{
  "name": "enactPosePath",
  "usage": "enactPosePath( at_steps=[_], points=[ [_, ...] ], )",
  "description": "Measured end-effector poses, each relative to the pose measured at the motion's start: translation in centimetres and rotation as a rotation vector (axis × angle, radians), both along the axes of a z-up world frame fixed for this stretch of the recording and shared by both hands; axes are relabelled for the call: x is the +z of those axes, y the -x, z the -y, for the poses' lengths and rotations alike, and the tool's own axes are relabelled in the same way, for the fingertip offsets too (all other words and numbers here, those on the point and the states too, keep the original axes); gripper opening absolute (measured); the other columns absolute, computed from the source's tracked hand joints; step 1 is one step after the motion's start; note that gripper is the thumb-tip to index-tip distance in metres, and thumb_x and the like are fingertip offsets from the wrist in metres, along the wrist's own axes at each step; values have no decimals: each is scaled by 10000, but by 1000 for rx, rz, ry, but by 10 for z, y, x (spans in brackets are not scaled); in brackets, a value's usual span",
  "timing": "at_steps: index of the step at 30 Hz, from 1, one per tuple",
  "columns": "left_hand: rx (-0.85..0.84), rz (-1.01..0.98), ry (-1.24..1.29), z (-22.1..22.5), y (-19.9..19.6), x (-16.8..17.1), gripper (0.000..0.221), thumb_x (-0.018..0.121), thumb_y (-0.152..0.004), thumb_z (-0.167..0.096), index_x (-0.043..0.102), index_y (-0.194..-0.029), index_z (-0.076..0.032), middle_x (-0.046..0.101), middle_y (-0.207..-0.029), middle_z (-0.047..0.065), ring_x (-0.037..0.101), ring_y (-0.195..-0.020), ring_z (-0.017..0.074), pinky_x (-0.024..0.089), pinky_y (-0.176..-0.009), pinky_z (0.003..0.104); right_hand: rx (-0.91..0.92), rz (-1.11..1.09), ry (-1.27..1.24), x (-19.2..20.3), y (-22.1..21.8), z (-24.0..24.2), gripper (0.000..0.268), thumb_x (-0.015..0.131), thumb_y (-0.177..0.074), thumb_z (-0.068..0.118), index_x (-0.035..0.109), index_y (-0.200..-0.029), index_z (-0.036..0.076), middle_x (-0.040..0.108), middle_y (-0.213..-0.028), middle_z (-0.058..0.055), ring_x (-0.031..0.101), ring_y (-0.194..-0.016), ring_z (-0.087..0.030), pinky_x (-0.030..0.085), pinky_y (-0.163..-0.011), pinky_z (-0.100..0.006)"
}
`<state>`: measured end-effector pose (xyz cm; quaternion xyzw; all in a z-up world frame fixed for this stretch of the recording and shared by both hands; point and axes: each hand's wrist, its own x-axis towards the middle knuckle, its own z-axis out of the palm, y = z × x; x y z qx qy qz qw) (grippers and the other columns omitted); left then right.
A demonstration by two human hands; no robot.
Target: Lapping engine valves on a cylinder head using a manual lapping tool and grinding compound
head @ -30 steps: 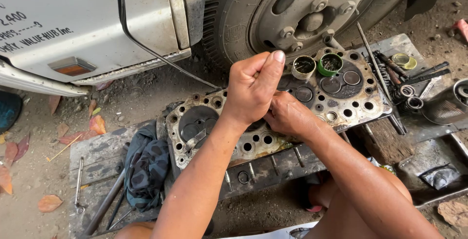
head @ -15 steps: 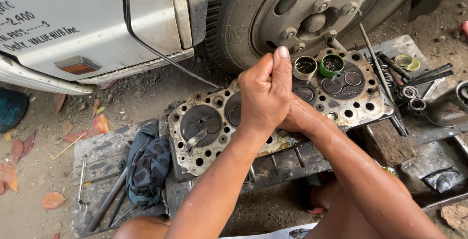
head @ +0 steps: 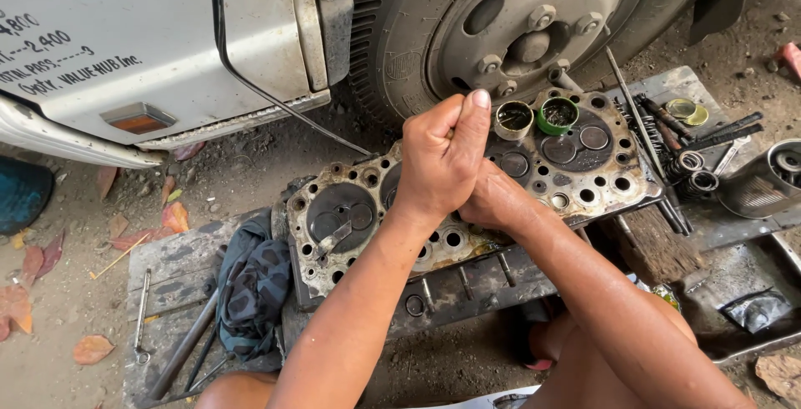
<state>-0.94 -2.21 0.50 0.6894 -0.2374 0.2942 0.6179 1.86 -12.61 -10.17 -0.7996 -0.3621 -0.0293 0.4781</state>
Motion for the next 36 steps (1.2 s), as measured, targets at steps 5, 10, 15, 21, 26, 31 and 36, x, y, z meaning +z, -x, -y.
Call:
enactPosePath(
  at_steps=[5,10,15,21,26,31,36],
  points=[
    [-58,-25,10,-2,0,-7,470,554,-1025,-112,440,-569,-137,402,-460,-22,384,-520,2,323,-396,231,-6,-22,-22,1,8,-1,85,648,-736,24,669,-795,83,653,-718,-82,677,-713,-317,533,-593,-421],
    [-83,-40,5,-2,3,-1,476,545,-1031,-111,413,-574,-134,359,-473,-21,360,-557,7,318,-417,229,-10,-34,-40,5,10,-2,117,642,-733,13,677,-805,99,661,-727,-58,683,-723,-288,539,-612,-403],
    [-121,-61,-1,-4,-1,-3,471,561,-1023,-116,427,-572,-138,370,-472,-19,368,-585,2,323,-418,234,-14,-58,-64,7,10,-4,161,634,-729,-2,688,-819,120,672,-738,-26,690,-736,-249,548,-637,-378],
    [-148,-91,-12,-8,-3,-3,470,569,-1024,-123,442,-572,-146,387,-478,-30,367,-595,-2,332,-432,214,-17,-92,-89,7,11,-5,205,625,-724,-17,698,-833,141,683,-750,5,697,-750,-210,556,-662,-353],
    [-123,-95,-5,-8,-3,-4,463,562,-1035,-146,461,-583,-141,441,-483,-7,396,-594,10,344,-437,234,-5,-100,-115,9,-3,12,239,619,-721,-28,706,-843,157,691,-758,29,702,-760,-181,562,-681,-334],
    [-48,-118,12,-17,-6,-12,472,522,-1078,-169,563,-611,-112,622,-538,35,446,-559,20,403,-474,225,-7,-136,-131,3,-16,33,272,613,-718,-40,714,-854,173,699,-767,52,707,-770,-151,568,-700,-316],
    [14,-72,20,-11,-1,0,473,526,-1060,-145,455,-594,-121,437,-483,15,394,-558,13,332,-440,219,111,-114,-41,-13,-9,22,102,699,-758,67,725,-854,42,708,-761,-180,689,-687,-353,558,-592,-436]
  ],
)
